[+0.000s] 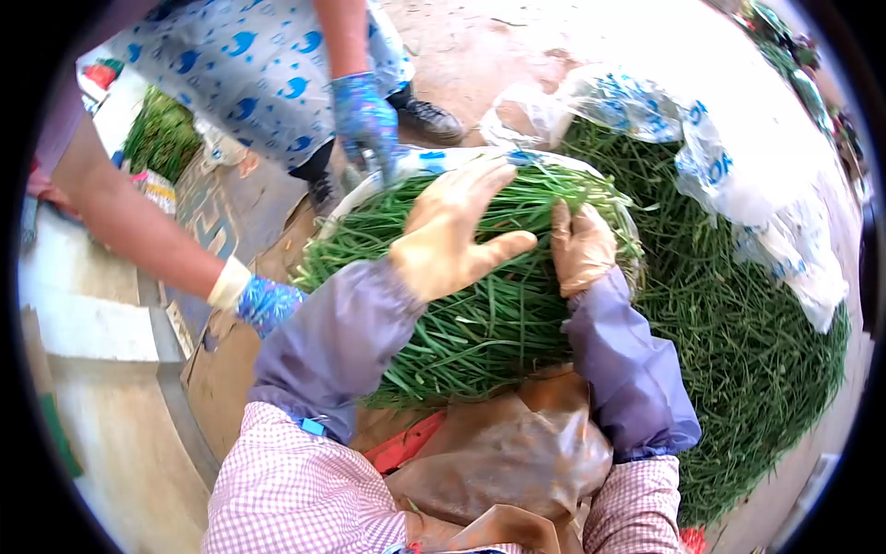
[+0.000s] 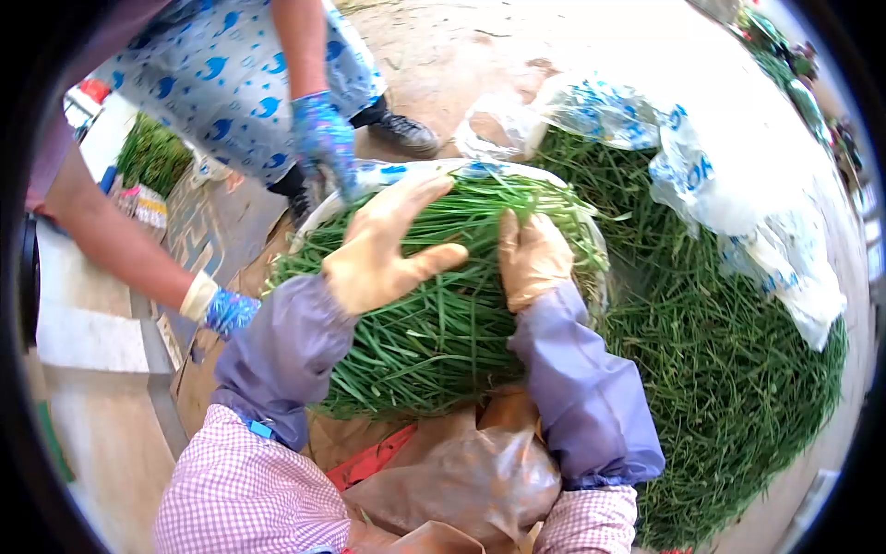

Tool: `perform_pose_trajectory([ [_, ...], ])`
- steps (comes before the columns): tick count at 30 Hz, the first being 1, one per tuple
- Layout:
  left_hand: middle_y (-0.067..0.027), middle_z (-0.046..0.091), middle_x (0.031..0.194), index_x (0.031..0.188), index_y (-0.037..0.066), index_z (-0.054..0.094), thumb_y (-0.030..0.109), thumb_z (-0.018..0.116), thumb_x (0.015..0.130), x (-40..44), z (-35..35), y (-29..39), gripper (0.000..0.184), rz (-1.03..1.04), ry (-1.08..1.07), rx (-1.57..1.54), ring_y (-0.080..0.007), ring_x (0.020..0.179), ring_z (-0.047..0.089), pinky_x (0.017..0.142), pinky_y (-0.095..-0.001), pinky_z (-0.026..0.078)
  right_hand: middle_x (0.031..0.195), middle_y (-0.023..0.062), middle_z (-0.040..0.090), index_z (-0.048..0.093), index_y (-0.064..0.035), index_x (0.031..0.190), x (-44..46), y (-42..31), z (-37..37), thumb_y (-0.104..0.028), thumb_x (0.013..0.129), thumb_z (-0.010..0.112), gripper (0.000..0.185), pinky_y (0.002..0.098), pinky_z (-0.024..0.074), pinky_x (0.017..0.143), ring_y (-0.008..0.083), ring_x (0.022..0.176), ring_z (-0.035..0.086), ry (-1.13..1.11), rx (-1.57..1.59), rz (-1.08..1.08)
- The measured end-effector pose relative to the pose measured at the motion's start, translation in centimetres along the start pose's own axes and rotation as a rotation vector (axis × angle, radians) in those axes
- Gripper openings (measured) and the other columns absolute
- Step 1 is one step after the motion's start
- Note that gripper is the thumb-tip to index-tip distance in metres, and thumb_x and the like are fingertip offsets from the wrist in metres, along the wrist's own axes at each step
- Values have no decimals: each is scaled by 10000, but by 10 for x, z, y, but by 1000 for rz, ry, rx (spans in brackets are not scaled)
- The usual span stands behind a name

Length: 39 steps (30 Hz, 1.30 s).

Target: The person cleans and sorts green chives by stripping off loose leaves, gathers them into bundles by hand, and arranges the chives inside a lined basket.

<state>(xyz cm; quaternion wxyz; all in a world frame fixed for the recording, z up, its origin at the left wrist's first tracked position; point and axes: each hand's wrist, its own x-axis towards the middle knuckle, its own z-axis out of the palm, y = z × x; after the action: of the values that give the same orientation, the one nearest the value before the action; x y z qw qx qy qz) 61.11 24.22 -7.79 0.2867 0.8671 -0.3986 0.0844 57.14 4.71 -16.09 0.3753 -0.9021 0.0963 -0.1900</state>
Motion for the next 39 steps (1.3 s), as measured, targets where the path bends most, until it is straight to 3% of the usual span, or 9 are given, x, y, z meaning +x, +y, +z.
perform_pose_trajectory([
  [5, -260, 266, 1472, 1459, -17, 181, 754, 680, 575, 56, 68, 0, 1275, -111, -371, 20, -382, 1388, 218, 1141, -436, 190, 730, 211, 640, 649, 5, 767, 15, 14, -18, -582, 916, 451, 637, 456, 444, 680, 393, 720, 606, -217, -112, 286],
  [10, -242, 256, 1485, 1456, -18, 196, 715, 732, 532, 77, 94, 0, 1296, -7, -536, 37, -366, 1396, 209, 1137, -465, 169, 723, 86, 654, 675, 12, 889, 13, 43, -41, -599, 923, 440, 656, 270, 470, 618, 147, 624, 586, -242, 647, 513],
  [12, -227, 249, 1493, 1450, -18, 222, 684, 756, 533, 73, 109, -2, 1272, -1, -435, 107, -360, 1400, 200, 1134, -487, 156, 764, 90, 656, 659, 48, 892, -3, 45, -49, -499, 952, 472, 581, 270, 485, 650, 131, 668, 583, 49, 652, 419],
  [14, -237, 378, 1417, 1406, -7, 320, 552, 797, 612, 88, 108, -11, 1082, -146, -424, 8, -342, 1308, 383, 1095, -383, 294, 815, 74, 659, 651, 49, 944, -22, 51, -53, -344, 974, 510, 418, 278, 496, 681, 125, 732, 592, 330, 421, 240],
  [15, -231, 410, 1399, 1397, -5, 339, 537, 799, 621, 100, 104, -20, 1053, -275, -510, -75, -330, 1284, 423, 1078, -371, 324, 870, 136, 660, 661, -25, 1000, -34, 60, -47, -293, 921, 587, 289, 347, 501, 731, 252, 800, 640, 413, 451, 152],
  [18, -185, 511, 1322, 1364, 47, 416, 422, 801, 612, 119, 88, -18, 924, -188, -629, -48, -298, 1240, 481, 1034, -345, 378, 1099, 95, 626, 636, -130, 1122, -51, 62, -49, -205, 850, 629, 282, 456, 374, 982, 301, 1057, 569, 427, -165, -307],
  [21, -214, 492, 1332, 1372, 44, 399, 420, 773, 625, 135, 100, -21, 916, -109, -731, 109, -336, 1247, 464, 1038, -370, 374, 1170, 85, 606, 647, -160, 1121, -61, 54, -38, -218, 818, 639, 309, 516, 225, 1097, 300, 1182, 515, 280, -370, -294],
  [26, -227, 564, 1190, 1275, -9, 454, 312, 746, 636, 127, 108, 2, 772, -93, -678, 320, -331, 1125, 547, 954, -388, 438, 1259, 108, 549, 624, -152, 1154, -63, 63, -33, -215, 804, 627, 355, 546, 242, 1078, 319, 1225, 475, 175, -348, -242],
  [39, -36, 666, 868, 1036, 29, 606, -18, 658, 791, 94, 52, -44, 255, -385, -74, -510, -122, 752, 615, 706, -252, 517, 1288, 129, 526, 606, -137, 1183, -71, 72, -41, -194, 849, 597, 339, 519, 278, 1044, 341, 1191, 485, 157, -186, -216],
])
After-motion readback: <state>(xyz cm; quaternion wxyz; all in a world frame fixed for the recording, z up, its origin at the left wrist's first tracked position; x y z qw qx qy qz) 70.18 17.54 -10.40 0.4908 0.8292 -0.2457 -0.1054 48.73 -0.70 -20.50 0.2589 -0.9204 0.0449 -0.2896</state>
